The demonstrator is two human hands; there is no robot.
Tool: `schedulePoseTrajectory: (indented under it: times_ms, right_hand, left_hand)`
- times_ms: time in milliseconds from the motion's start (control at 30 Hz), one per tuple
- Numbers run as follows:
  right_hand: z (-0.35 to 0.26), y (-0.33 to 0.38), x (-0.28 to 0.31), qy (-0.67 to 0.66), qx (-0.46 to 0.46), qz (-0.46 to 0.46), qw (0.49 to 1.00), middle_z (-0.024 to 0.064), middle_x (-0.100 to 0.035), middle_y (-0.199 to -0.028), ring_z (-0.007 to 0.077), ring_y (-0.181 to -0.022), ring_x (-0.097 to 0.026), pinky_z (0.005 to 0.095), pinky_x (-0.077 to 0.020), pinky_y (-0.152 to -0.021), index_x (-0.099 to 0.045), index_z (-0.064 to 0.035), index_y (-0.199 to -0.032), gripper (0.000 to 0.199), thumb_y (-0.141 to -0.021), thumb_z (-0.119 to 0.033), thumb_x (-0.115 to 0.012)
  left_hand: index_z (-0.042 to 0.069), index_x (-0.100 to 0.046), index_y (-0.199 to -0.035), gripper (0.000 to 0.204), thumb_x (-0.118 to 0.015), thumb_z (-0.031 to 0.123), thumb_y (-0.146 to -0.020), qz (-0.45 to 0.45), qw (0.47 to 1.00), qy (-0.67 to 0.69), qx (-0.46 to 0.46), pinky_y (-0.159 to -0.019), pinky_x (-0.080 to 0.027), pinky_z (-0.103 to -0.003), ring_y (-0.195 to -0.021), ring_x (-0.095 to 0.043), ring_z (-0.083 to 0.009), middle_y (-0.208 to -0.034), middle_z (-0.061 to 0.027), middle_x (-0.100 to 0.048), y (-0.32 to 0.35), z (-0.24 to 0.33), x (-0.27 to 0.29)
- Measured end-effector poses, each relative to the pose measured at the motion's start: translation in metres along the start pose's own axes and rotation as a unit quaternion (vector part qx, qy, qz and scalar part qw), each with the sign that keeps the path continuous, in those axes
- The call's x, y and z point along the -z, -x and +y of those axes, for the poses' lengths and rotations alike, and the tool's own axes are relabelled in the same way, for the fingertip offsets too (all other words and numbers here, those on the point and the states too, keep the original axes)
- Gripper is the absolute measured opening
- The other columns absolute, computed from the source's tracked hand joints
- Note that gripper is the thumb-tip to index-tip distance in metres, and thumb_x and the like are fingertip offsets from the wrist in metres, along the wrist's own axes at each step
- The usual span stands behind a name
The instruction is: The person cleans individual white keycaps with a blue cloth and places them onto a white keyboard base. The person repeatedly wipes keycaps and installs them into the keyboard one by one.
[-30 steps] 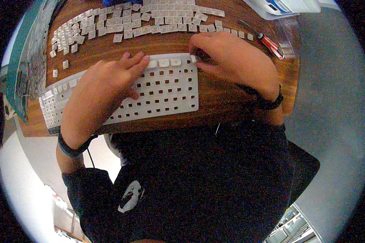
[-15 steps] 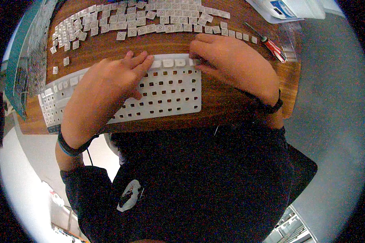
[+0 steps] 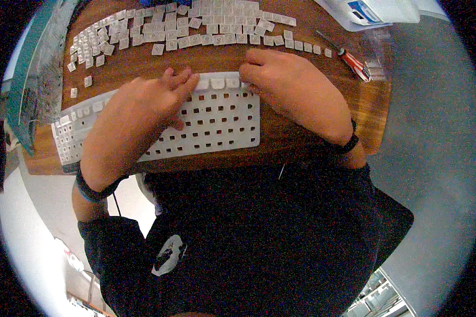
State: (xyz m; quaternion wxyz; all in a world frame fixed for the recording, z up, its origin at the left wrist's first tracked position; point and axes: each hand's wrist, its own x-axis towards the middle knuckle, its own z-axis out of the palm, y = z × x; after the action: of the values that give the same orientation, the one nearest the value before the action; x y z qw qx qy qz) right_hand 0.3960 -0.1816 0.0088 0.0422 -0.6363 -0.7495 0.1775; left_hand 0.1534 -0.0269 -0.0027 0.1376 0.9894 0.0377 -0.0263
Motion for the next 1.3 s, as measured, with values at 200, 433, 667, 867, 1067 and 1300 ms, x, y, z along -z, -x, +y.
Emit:
schedulePoseTrajectory:
  times_ms: [200, 433, 667, 867, 1067, 1300]
  right_hand:
    - [0.006, -0.004, -0.005, -0.006, -0.016, 0.007, 1.0, 0.0118, -0.067, -0.096, 0.038, -0.093, -0.071, 0.0475, -0.0576, -0.079, -0.073, -0.0048, -0.095, 0.008, -0.088, -0.009, -0.076]
    - [0.014, -0.009, 0.001, -0.048, -0.011, -0.024, 0.999, 0.0119, -0.07, -0.096, 0.0387, -0.094, -0.072, 0.048, -0.0592, -0.081, -0.076, -0.0074, -0.093, 0.008, -0.085, -0.009, -0.075]
    - [0.019, -0.013, 0.007, -0.058, 0.005, -0.053, 0.997, 0.0133, -0.073, -0.095, 0.0396, -0.094, -0.072, 0.0485, -0.0587, -0.082, -0.077, -0.0071, -0.095, 0.011, -0.084, -0.009, -0.076]
    - [0.018, -0.021, 0.022, -0.027, 0.019, -0.087, 0.996, 0.0149, -0.075, -0.1, 0.0399, -0.1, -0.073, 0.0477, -0.0589, -0.084, -0.08, -0.01, -0.108, 0.023, -0.087, -0.007, -0.072]
    - [-0.02, -0.073, 0.061, 0.017, 0.041, -0.013, 0.999, 0.0183, -0.073, -0.109, 0.0416, -0.1, -0.07, 0.0463, -0.0575, -0.086, -0.075, -0.006, -0.123, 0.036, -0.089, 0.003, -0.066]
    - [-0.044, -0.172, 0.072, 0.0, 0.15, 0.004, 0.989, 0.0155, -0.071, -0.107, 0.0395, -0.102, -0.07, 0.0471, -0.0573, -0.087, -0.073, -0.0055, -0.118, 0.018, -0.103, -0.012, -0.066]
  left_hand:
    - [-0.002, -0.064, -0.141, 0.061, -0.079, 0.012, -0.084, 0.001, 1.0, 0.022, -0.019, -0.098, -0.062, -0.047, -0.124, -0.071, -0.039, -0.143, -0.0171, -0.069, 0.005, -0.004, -0.006]
    - [-0.004, -0.063, -0.138, 0.06, -0.08, 0.011, -0.083, -0.035, 0.996, 0.079, -0.024, -0.098, -0.061, -0.047, -0.12, -0.072, -0.0403, -0.136, -0.0227, -0.071, 0.002, -0.009, 0.003]
    - [0.0, -0.063, -0.142, 0.06, -0.081, 0.016, -0.088, -0.028, 0.99, 0.132, -0.027, -0.097, -0.061, -0.049, -0.117, -0.072, -0.0426, -0.135, -0.0223, -0.072, 0.033, -0.037, 0.013]
    - [-0.002, -0.071, -0.129, 0.036, -0.073, 0.006, -0.094, 0.108, 0.992, 0.035, 0.046, -0.097, -0.059, -0.049, -0.114, -0.072, -0.0437, -0.122, -0.0212, -0.076, 0.084, -0.126, 0.047]
    - [-0.001, -0.077, -0.118, 0.026, -0.07, -0.001, -0.093, 0.198, 0.979, -0.033, 0.031, -0.097, -0.059, -0.049, -0.111, -0.073, -0.0418, -0.12, -0.0211, -0.077, 0.084, -0.221, 0.039]
    - [0.003, -0.079, -0.1, 0.015, -0.071, -0.001, -0.088, 0.19, 0.981, -0.02, 0.018, -0.087, -0.059, -0.052, -0.099, -0.073, -0.0429, -0.097, -0.0217, -0.076, 0.069, -0.257, 0.024]
